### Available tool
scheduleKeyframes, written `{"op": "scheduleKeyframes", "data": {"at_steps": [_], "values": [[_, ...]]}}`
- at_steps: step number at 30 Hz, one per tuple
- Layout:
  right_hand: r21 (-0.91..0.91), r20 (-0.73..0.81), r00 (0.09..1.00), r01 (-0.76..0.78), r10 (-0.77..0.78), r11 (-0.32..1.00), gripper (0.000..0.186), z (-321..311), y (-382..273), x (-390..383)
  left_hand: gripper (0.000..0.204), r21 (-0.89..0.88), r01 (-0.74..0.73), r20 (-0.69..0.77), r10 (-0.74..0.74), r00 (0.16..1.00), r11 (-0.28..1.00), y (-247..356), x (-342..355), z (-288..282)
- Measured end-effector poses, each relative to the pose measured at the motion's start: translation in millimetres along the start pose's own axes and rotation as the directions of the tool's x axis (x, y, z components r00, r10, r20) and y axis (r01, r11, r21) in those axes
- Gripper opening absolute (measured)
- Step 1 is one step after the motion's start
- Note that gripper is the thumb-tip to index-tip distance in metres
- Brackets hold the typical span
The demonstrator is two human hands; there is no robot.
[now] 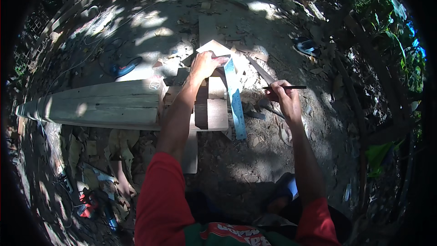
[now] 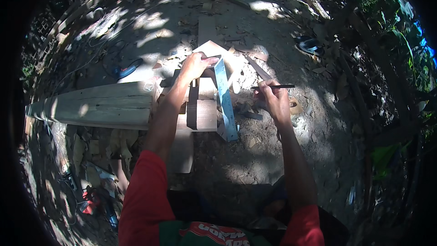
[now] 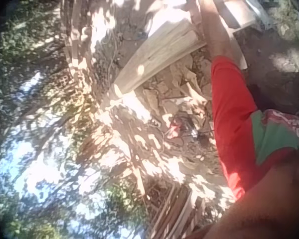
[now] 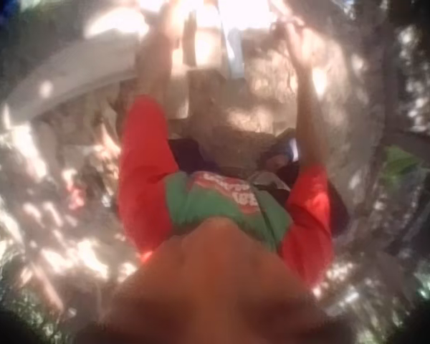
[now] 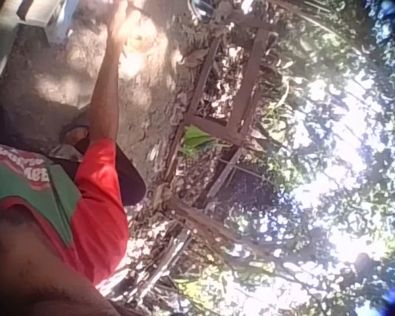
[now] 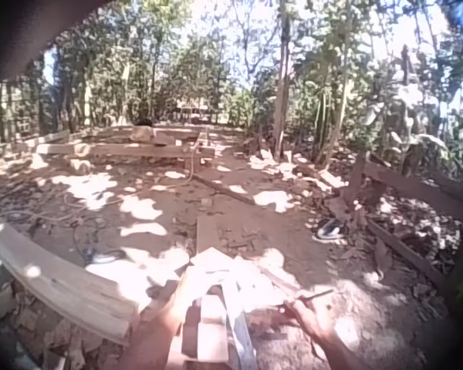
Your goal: The person measures a wooden beam with a square and a pencil before using a circular saw to cut the wood.
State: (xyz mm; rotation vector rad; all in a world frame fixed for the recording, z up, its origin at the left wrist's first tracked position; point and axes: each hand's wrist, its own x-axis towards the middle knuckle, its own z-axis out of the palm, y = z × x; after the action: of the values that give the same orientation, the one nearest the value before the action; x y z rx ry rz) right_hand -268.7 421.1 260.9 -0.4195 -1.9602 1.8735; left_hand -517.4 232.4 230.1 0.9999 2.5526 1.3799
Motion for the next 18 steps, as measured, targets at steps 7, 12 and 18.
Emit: {"op": "scheduleKeyframes", "data": {"at_steps": [7, 12, 18], "values": [[-0.122, -0.186, 0.960, 0.188, -0.209, 0.974, 0.029, 10.5, -58.4, -12.5, 0.046, -0.268, -0.109, -0.403, -0.009, 0.915, 0.957, 49.0, 16.5, -103.7], [-0.345, 0.112, 0.907, 0.418, -0.406, 0.840, 0.041, 92.6, -83.4, 1.0, 0.039, -0.761, -0.186, -0.375, -0.187, 0.908, 0.622, 110.6, -20.1, -93.4], [-0.073, 0.161, 0.964, 0.226, -0.212, 0.971, 0.043, 157.1, -132.1, 3.8, 0.017, -0.563, -0.556, -0.639, 0.105, 0.762, 0.611, 130.4, -28.2, -84.7]]}}
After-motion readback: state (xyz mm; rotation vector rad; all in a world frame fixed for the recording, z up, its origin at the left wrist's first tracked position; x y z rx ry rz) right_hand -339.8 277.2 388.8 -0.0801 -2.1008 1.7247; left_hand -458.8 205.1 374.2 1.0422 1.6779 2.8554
